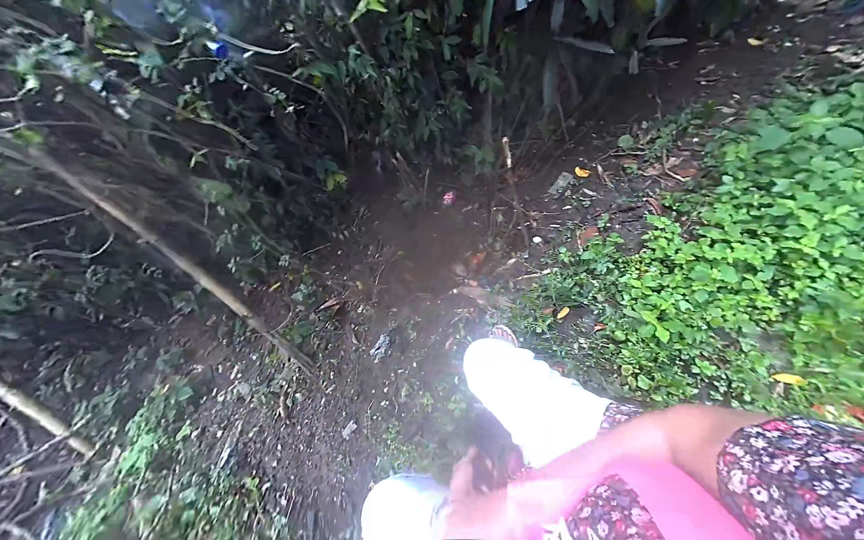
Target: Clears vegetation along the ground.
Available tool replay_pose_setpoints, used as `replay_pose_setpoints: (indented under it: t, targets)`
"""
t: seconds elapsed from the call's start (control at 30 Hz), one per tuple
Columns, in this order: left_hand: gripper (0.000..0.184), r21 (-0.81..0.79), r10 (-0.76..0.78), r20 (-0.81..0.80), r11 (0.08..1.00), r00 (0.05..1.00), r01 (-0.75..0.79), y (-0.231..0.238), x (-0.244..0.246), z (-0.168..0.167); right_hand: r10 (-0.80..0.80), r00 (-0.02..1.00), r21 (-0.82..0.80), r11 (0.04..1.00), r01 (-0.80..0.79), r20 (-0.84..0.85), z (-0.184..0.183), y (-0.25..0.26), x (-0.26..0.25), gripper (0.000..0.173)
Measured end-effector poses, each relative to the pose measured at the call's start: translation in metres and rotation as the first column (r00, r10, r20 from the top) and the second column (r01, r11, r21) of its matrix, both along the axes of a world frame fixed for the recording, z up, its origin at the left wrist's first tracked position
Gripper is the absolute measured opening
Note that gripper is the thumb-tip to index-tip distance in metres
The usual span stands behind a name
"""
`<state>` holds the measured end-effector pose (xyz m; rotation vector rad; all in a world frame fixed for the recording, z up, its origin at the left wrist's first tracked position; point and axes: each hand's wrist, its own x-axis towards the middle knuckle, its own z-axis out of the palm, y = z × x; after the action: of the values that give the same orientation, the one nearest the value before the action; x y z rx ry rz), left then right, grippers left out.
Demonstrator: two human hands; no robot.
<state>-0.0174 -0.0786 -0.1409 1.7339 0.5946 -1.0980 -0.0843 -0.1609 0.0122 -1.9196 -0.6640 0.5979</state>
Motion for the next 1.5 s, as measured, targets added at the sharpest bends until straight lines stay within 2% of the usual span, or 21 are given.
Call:
replay_pose_setpoints:
  t: [0.07,0.17,0.27,0.37,0.43,0.53,0.6,0.67,0.8,0.83,0.9,1.0,1.07,1.17,1.2,1.27,1.37,1.43,1.5]
  targets:
    - [0.035,0.032,-0.052,-0.031,0.998,0.998,0.053,-0.002,-0.005,0.007,0.047,0.999,-0.040,0.998,-0.046,0.015,0.020,0.000,-0.003,0.028]
    - [0.033,0.032,0.020,-0.043,0.999,0.999,-0.018,0.001,-0.011,0.006,0.112,0.993,-0.027,0.993,-0.111,0.046,0.039,0.003,-0.007,0.023]
    - [0.035,0.073,-0.004,-0.003,0.997,1.000,0.004,0.002,-0.013,0.008,0.130,0.988,-0.004,0.992,-0.130,0.083,0.040,0.006,-0.007,0.024]
    - [0.037,0.114,-0.082,0.008,0.990,0.997,0.081,0.003,-0.012,0.012,0.133,0.991,-0.242,0.962,-0.122,0.028,0.033,0.010,-0.001,0.041]
    - [0.033,0.101,-0.034,-0.011,0.994,0.999,0.035,0.005,-0.014,0.012,0.150,0.989,-0.301,0.942,-0.147,-0.011,0.037,0.012,-0.002,0.046]
    - [0.027,0.036,0.097,-0.081,0.995,0.992,-0.094,0.005,-0.014,0.009,0.217,0.976,-0.189,0.959,-0.212,0.001,0.060,0.013,-0.010,0.036]
    - [0.027,0.028,0.112,-0.102,0.994,0.988,-0.110,0.006,-0.013,0.020,0.228,0.973,-0.078,0.971,-0.226,0.021,0.069,0.014,-0.013,0.030]
    - [0.027,0.063,0.074,-0.071,0.996,0.995,-0.070,0.006,-0.014,0.033,0.201,0.980,-0.060,0.978,-0.200,0.004,0.061,0.016,-0.011,0.031]
    - [0.025,0.030,0.059,-0.037,0.998,0.998,-0.058,0.012,-0.015,0.013,0.133,0.985,-0.321,0.933,-0.160,-0.105,0.038,0.019,-0.005,0.059]
    - [0.024,0.016,0.057,-0.023,0.998,0.998,-0.056,0.012,-0.016,0.010,0.135,0.986,-0.349,0.923,-0.162,-0.101,0.041,0.019,-0.007,0.059]
    - [0.025,0.006,0.019,-0.001,1.000,1.000,-0.019,0.012,-0.017,0.006,0.155,0.983,-0.349,0.920,-0.179,-0.094,0.058,0.019,-0.011,0.048]
    - [0.033,0.028,0.003,0.000,1.000,1.000,-0.003,0.013,-0.017,0.001,0.129,0.991,-0.239,0.961,-0.137,-0.046,0.064,0.017,-0.013,0.032]
    - [0.037,0.071,-0.040,0.039,0.997,0.998,0.038,0.013,-0.017,-0.003,0.084,0.996,-0.222,0.971,-0.090,-0.035,0.047,0.015,-0.011,0.037]
    - [0.044,0.140,-0.158,0.081,0.979,0.984,0.146,0.012,-0.015,-0.004,0.079,0.992,-0.344,0.933,-0.108,-0.095,0.029,0.012,-0.008,0.064]
    - [0.044,0.149,-0.175,0.076,0.975,0.982,0.163,0.013,-0.014,-0.005,0.085,0.991,-0.355,0.928,-0.118,-0.108,0.033,0.012,-0.009,0.063]
    - [0.044,0.141,-0.194,0.063,0.973,0.979,0.184,0.014,-0.018,0.012,0.107,0.987,-0.334,0.932,-0.143,-0.123,0.047,0.013,-0.011,0.050]
    - [0.044,0.101,-0.220,0.106,0.972,0.970,0.210,0.018,-0.023,0.017,0.110,0.990,-0.214,0.969,-0.127,-0.091,0.055,0.014,-0.013,0.031]
    - [0.044,0.070,-0.256,0.136,0.966,0.957,0.249,0.023,-0.023,0.011,0.102,0.990,-0.205,0.971,-0.120,-0.096,0.046,0.014,-0.010,0.036]
    - [0.046,0.184,-0.275,0.053,0.948,0.960,0.261,0.009,-0.026,0.049,0.089,0.990,-0.310,0.943,-0.120,-0.111,0.035,0.015,-0.006,0.056]
